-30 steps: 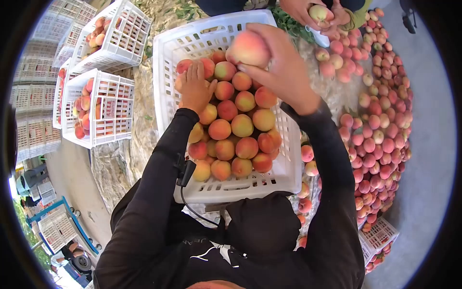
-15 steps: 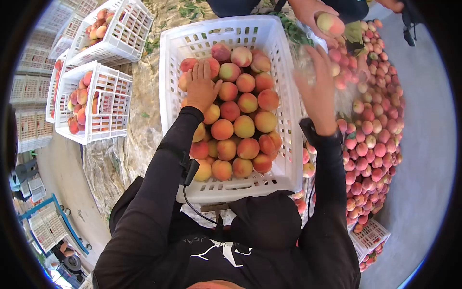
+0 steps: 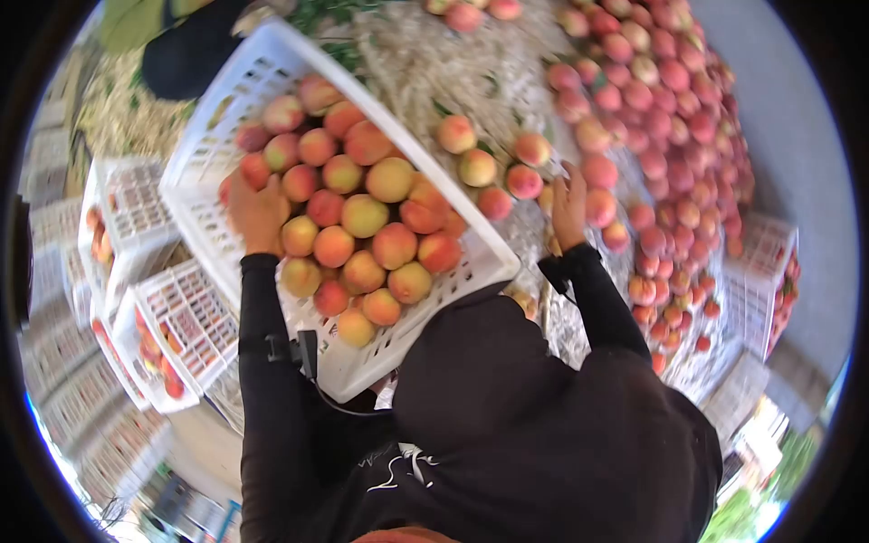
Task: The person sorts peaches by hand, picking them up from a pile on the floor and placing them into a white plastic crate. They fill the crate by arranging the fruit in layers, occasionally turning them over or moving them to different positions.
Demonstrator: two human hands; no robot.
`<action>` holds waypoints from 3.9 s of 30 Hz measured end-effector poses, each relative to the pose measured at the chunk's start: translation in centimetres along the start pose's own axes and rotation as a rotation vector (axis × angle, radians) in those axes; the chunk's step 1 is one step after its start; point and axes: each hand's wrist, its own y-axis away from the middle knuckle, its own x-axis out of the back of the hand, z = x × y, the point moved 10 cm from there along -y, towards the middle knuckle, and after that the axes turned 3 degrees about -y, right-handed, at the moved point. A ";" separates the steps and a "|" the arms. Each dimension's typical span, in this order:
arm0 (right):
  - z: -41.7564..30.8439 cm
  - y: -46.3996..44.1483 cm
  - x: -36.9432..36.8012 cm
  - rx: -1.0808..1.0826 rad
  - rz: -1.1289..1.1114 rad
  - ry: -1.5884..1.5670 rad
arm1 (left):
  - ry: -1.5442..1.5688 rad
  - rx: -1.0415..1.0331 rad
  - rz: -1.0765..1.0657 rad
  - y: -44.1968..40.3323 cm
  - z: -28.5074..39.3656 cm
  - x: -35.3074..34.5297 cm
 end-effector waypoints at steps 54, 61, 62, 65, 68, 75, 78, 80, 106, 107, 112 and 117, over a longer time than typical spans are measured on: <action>8.4 13.7 5.3 0.176 -0.779 0.304 | -0.062 -0.443 -0.436 19.4 10.8 -0.3; 7.8 12.2 13.8 0.068 -0.458 0.302 | -0.095 -0.540 -0.439 19.5 10.8 1.9; 8.0 11.2 15.5 0.088 -0.398 0.374 | -0.117 -0.554 -0.399 19.7 10.7 2.1; 11.6 4.4 20.8 0.056 -0.371 0.693 | -0.178 -0.568 -0.363 19.8 10.9 1.5; -5.6 -1.0 27.5 0.514 -0.184 0.749 | -0.358 -0.569 -0.360 20.1 11.7 -0.9; -40.5 10.6 10.2 0.387 -0.333 -0.074 | -0.783 -0.637 -0.487 20.5 12.9 -2.7; -40.3 12.7 -5.2 0.621 -0.865 0.031 | -0.671 -0.599 -0.459 20.4 13.0 -1.9; -38.8 15.2 -14.7 0.848 -1.041 0.061 | -0.379 -0.481 -0.458 20.0 12.3 -3.2; -30.2 15.0 -26.7 0.765 -0.974 0.464 | 0.283 -0.305 -0.392 22.7 9.0 6.4; -30.2 14.7 -25.7 0.764 -0.967 0.461 | 0.321 -0.248 -0.445 23.1 8.5 6.9; -39.7 11.5 -8.3 0.733 -0.783 -0.318 | 0.457 -0.230 -0.537 25.3 12.0 7.9; -36.9 7.3 11.8 0.600 -0.295 -0.303 | 0.277 -0.302 -0.317 25.6 16.6 8.1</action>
